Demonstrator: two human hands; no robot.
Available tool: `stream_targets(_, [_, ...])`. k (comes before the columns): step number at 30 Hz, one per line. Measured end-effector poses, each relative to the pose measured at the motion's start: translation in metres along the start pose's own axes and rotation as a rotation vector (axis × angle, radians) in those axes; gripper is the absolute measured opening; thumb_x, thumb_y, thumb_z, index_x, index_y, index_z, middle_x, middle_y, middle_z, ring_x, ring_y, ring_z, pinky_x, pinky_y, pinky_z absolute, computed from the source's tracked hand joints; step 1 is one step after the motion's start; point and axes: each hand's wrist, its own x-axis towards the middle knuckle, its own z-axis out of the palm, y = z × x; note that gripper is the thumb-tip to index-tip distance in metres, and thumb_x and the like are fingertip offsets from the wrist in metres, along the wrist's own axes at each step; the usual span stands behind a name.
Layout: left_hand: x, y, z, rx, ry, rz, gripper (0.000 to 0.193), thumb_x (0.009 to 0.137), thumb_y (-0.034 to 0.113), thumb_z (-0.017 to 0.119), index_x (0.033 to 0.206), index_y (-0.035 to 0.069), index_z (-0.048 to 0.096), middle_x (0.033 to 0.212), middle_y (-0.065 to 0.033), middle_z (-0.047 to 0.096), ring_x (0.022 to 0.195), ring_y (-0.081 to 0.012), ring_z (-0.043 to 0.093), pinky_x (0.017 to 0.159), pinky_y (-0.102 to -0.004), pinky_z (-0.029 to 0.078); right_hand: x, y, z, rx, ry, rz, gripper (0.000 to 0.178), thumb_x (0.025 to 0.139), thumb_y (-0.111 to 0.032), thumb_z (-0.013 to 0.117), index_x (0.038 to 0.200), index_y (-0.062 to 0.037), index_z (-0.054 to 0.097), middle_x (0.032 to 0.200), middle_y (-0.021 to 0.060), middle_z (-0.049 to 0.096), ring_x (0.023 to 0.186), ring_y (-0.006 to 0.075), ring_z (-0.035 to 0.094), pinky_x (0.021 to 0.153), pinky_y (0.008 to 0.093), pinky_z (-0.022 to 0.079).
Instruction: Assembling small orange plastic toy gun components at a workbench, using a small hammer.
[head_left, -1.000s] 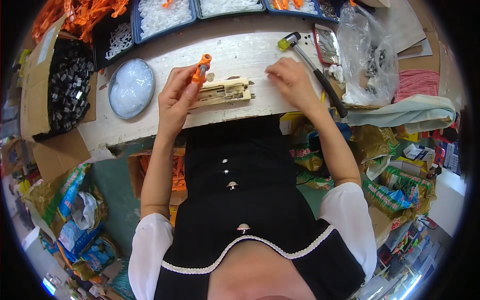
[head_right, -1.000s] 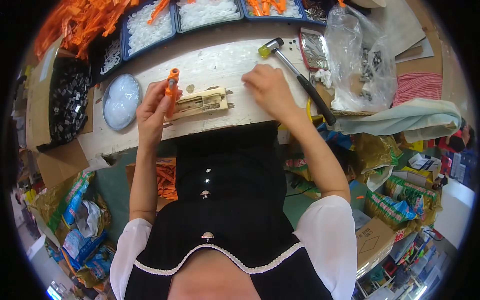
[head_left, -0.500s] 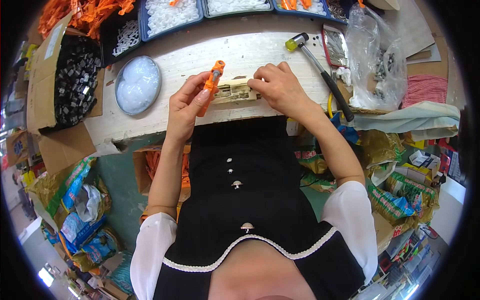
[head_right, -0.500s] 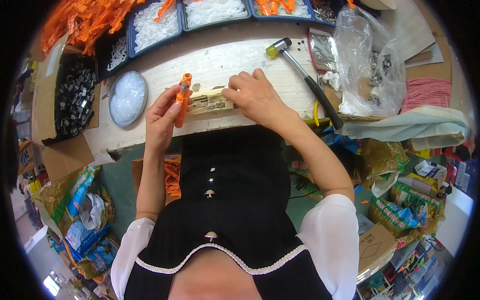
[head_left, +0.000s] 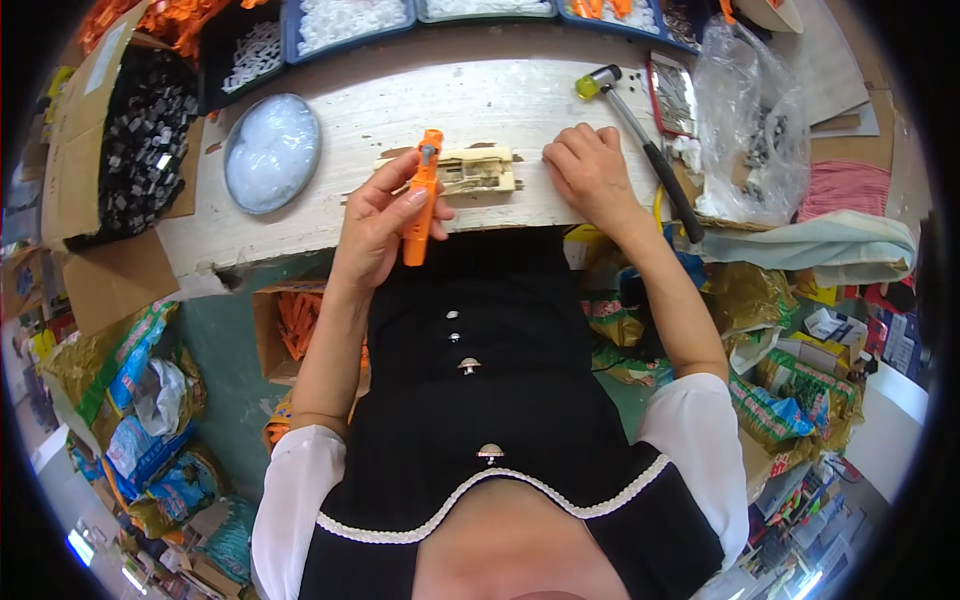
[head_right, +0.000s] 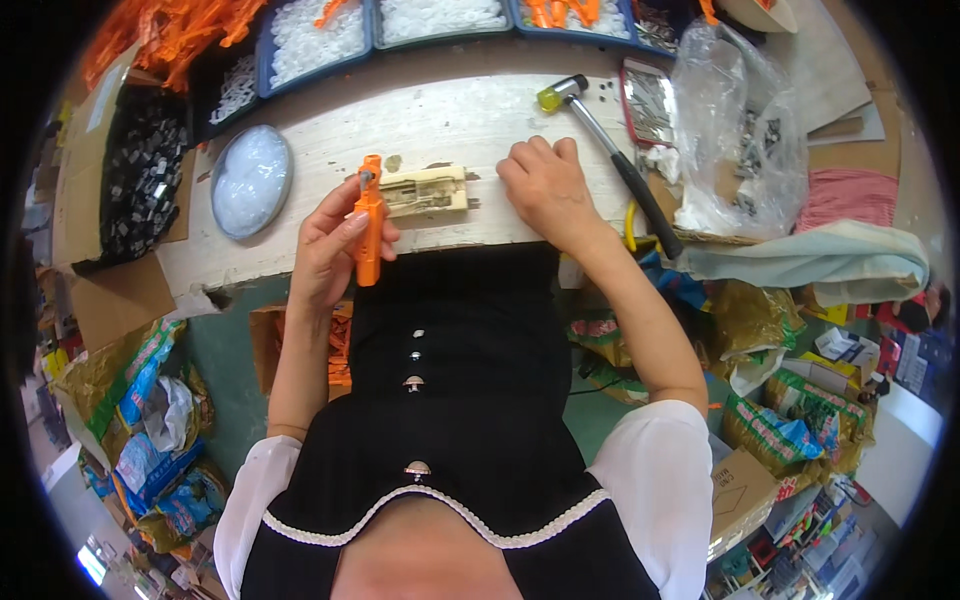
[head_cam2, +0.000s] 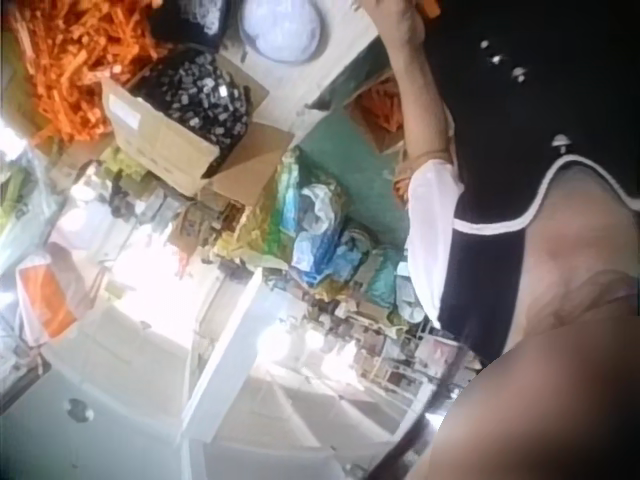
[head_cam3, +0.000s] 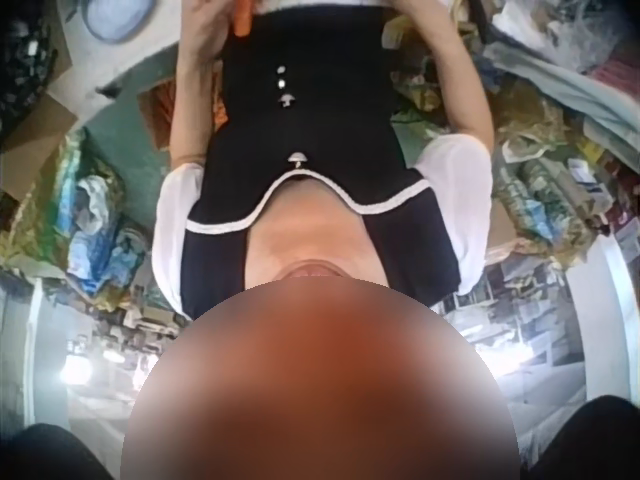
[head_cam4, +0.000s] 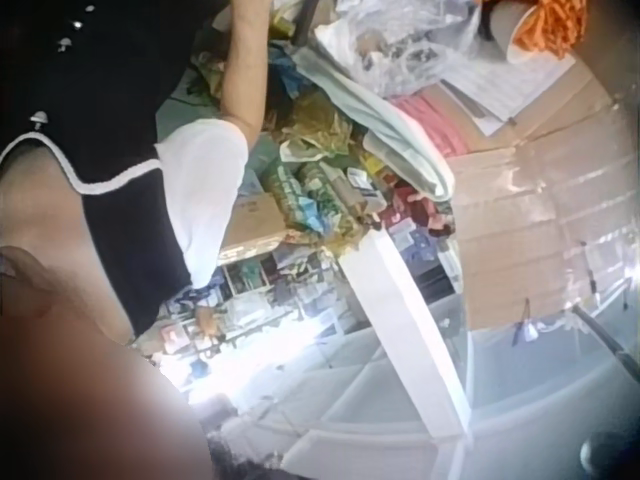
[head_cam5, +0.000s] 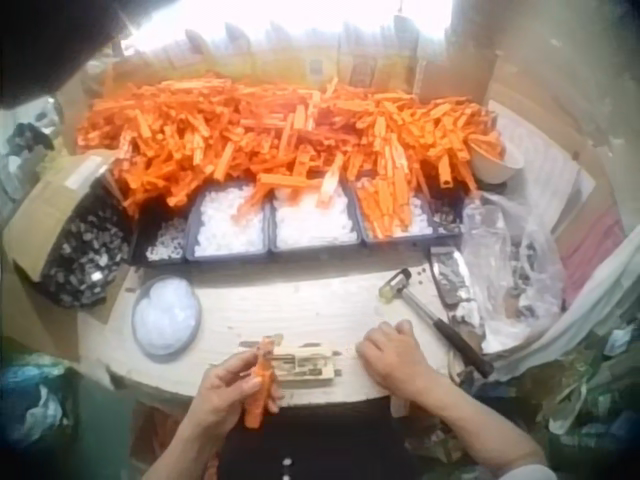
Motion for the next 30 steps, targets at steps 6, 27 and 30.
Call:
stream_targets(6, [0.000,-0.004,0.001,0.013,-0.007,0.003,0.042,0.086,0.012,0.053,0.125,0.000,0.043,0.099,-0.0144,0.057,0.075,-0.0168,0.058,0.059,-0.0252,0.050,-0.009,0.001,-0.007,-0.024,0.011,-0.006,0.012,0.070,-0.007,0.061,0.081,-0.0095,0.057,0.078,0.0008,0.053,0.076,0.0171,0.048,0.070,0.0320,0.031])
stream_targets(27, [-0.013,-0.016,0.002,0.100,-0.023,0.013,0.034,0.080,0.010,0.063,0.112,0.002,0.056,0.091,-0.0033,0.058,0.076,-0.0105,0.056,0.066,-0.0208,0.045,0.034,-0.021,-0.033,0.282,-0.155,0.036,0.009,0.066,-0.004,0.060,0.068,-0.0076,0.052,0.067,0.0015,0.050,0.070,0.0158,0.048,0.070,0.0308,0.032])
stream_targets(30, [-0.013,-0.022,-0.002,0.227,-0.111,0.171,0.031,0.079,0.008,0.065,0.108,0.002,0.058,0.090,-0.0012,0.055,0.078,-0.0091,0.051,0.066,-0.0190,0.040,0.049,-0.051,-0.045,0.955,-0.093,0.168,0.006,0.067,-0.002,0.061,0.071,-0.0023,0.056,0.071,0.0022,0.053,0.066,0.0116,0.049,0.066,0.0241,0.039])
